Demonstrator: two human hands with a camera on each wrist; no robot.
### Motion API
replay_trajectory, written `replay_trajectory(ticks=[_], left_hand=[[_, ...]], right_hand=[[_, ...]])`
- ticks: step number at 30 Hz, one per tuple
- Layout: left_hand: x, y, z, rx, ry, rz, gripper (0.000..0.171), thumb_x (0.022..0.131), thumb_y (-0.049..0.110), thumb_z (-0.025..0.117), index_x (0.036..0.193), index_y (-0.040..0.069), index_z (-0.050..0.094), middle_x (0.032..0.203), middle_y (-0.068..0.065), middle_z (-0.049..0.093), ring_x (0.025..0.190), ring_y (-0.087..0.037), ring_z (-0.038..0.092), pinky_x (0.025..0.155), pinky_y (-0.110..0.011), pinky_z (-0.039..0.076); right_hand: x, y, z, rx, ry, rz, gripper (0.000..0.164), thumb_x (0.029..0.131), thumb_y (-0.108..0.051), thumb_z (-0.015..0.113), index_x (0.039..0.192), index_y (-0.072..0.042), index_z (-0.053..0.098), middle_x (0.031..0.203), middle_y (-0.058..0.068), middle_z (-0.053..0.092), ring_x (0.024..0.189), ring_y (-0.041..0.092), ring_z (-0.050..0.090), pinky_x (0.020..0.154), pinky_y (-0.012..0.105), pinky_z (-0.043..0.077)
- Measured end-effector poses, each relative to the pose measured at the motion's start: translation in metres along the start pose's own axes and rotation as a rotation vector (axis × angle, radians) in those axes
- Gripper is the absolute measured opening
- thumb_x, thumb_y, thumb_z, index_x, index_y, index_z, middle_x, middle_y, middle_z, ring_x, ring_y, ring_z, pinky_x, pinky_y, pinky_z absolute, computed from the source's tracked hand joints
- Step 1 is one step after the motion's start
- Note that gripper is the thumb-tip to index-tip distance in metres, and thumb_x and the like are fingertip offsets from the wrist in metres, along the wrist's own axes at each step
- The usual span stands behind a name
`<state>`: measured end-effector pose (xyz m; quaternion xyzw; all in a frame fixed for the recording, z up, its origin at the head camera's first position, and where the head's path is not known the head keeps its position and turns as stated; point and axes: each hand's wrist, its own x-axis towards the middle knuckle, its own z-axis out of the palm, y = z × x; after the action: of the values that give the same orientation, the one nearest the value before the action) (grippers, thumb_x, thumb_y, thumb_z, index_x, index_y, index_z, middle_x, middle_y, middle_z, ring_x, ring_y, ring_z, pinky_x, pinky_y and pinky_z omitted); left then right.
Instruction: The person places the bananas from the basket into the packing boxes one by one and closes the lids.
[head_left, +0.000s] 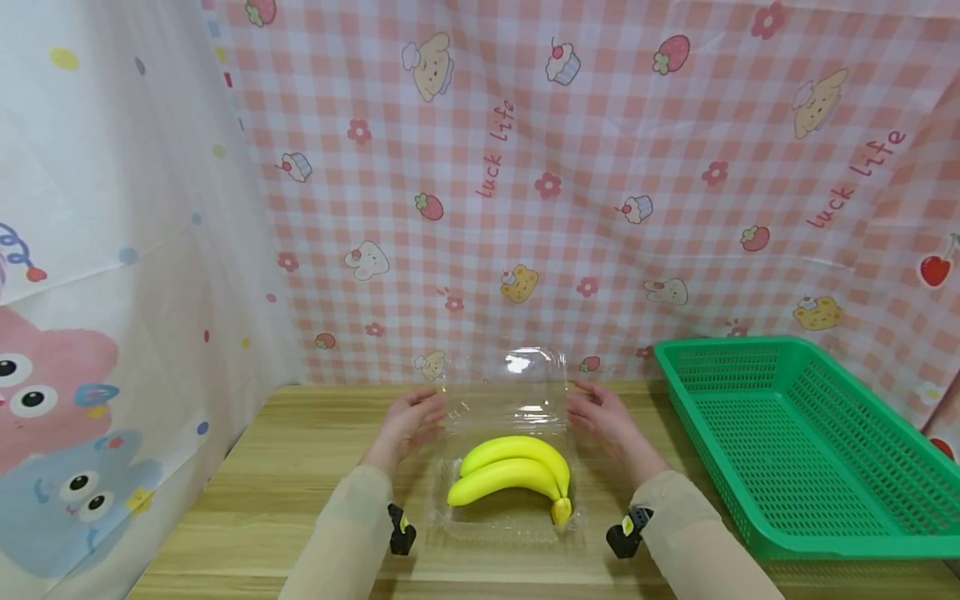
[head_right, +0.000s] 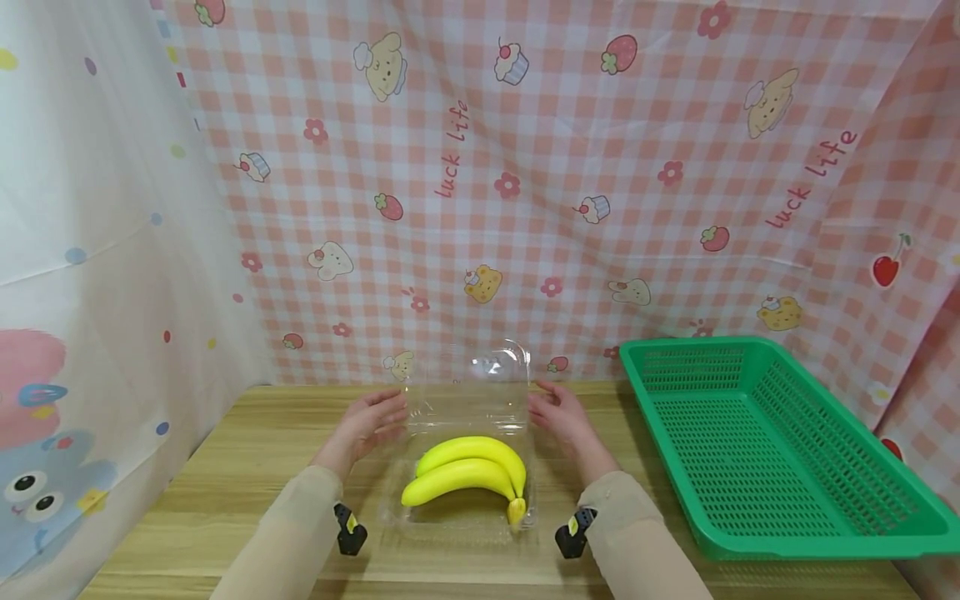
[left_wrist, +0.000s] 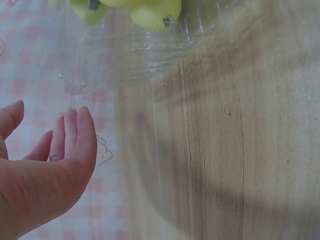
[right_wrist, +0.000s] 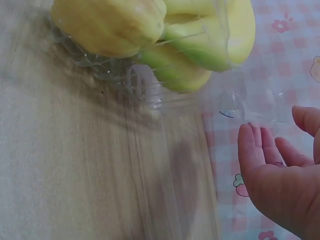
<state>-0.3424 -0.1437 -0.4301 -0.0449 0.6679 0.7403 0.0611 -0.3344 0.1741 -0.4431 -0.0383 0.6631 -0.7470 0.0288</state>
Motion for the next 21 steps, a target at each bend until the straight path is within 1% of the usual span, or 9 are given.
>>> replay_trajectory(ticks=[3, 7, 10, 13, 15, 19, 21], left_hand=[[0.0004, -0.0002, 0.0014, 0.010, 0.018, 0.028, 0.048, 0.098, 0.005, 0.059, 0.142, -0.009, 0.043, 0.130, -0.023, 0.051, 0.124, -0.043, 0.050, 0.098, -0.049, 0.051], [-0.0001, 0.0003, 0.0026, 0.023, 0.037, 0.056, 0.045, 0.096, 0.003, 0.061, 0.138, -0.008, 0.048, 0.120, -0.018, 0.056, 0.116, -0.042, 0.055, 0.099, -0.050, 0.050], [0.0002, 0.0006, 0.0027, 0.033, 0.048, 0.084, 0.041, 0.095, 0.001, 0.062, 0.135, -0.008, 0.052, 0.112, -0.014, 0.058, 0.103, -0.032, 0.060, 0.096, -0.048, 0.052], [0.0002, 0.0005, 0.0031, 0.038, 0.061, 0.108, 0.039, 0.095, 0.000, 0.062, 0.132, -0.009, 0.054, 0.104, -0.010, 0.059, 0.091, -0.021, 0.061, 0.092, -0.046, 0.055], [0.0004, 0.0004, 0.0034, 0.034, 0.068, 0.120, 0.039, 0.095, 0.000, 0.063, 0.131, -0.009, 0.055, 0.100, -0.008, 0.059, 0.086, -0.017, 0.060, 0.090, -0.046, 0.056], [0.0000, 0.0006, 0.0031, 0.015, 0.080, 0.146, 0.038, 0.094, -0.001, 0.064, 0.130, -0.009, 0.056, 0.097, -0.007, 0.058, 0.084, -0.016, 0.061, 0.090, -0.047, 0.056], [-0.0004, 0.0006, 0.0028, 0.007, 0.084, 0.160, 0.037, 0.093, -0.001, 0.064, 0.129, -0.008, 0.057, 0.097, -0.007, 0.059, 0.086, -0.017, 0.062, 0.090, -0.048, 0.056]], right_hand=[[-0.0012, -0.0031, 0.0017, -0.004, 0.024, -0.022, 0.055, 0.102, -0.001, 0.051, 0.147, 0.015, 0.026, 0.122, 0.023, 0.049, 0.097, 0.016, 0.061, 0.094, 0.029, 0.053], [-0.0038, -0.0069, 0.0034, -0.003, 0.053, -0.034, 0.052, 0.101, -0.001, 0.053, 0.145, 0.013, 0.031, 0.118, 0.020, 0.052, 0.096, 0.016, 0.061, 0.096, 0.033, 0.053], [-0.0042, -0.0079, 0.0039, -0.002, 0.068, -0.043, 0.048, 0.100, 0.000, 0.054, 0.143, 0.012, 0.035, 0.114, 0.017, 0.054, 0.094, 0.015, 0.061, 0.095, 0.034, 0.054], [-0.0039, -0.0083, 0.0046, -0.004, 0.085, -0.056, 0.045, 0.100, 0.001, 0.054, 0.141, 0.011, 0.039, 0.109, 0.013, 0.055, 0.091, 0.013, 0.060, 0.092, 0.033, 0.055], [-0.0038, -0.0085, 0.0052, -0.007, 0.097, -0.062, 0.042, 0.100, 0.001, 0.054, 0.139, 0.011, 0.042, 0.105, 0.009, 0.056, 0.090, 0.013, 0.060, 0.092, 0.033, 0.055], [-0.0041, -0.0098, 0.0067, -0.011, 0.108, -0.078, 0.040, 0.099, 0.001, 0.054, 0.137, 0.011, 0.044, 0.098, 0.005, 0.056, 0.090, 0.015, 0.060, 0.092, 0.037, 0.056], [-0.0044, -0.0106, 0.0071, -0.013, 0.112, -0.082, 0.040, 0.099, 0.001, 0.055, 0.136, 0.011, 0.044, 0.097, 0.004, 0.056, 0.090, 0.016, 0.060, 0.091, 0.037, 0.056]])
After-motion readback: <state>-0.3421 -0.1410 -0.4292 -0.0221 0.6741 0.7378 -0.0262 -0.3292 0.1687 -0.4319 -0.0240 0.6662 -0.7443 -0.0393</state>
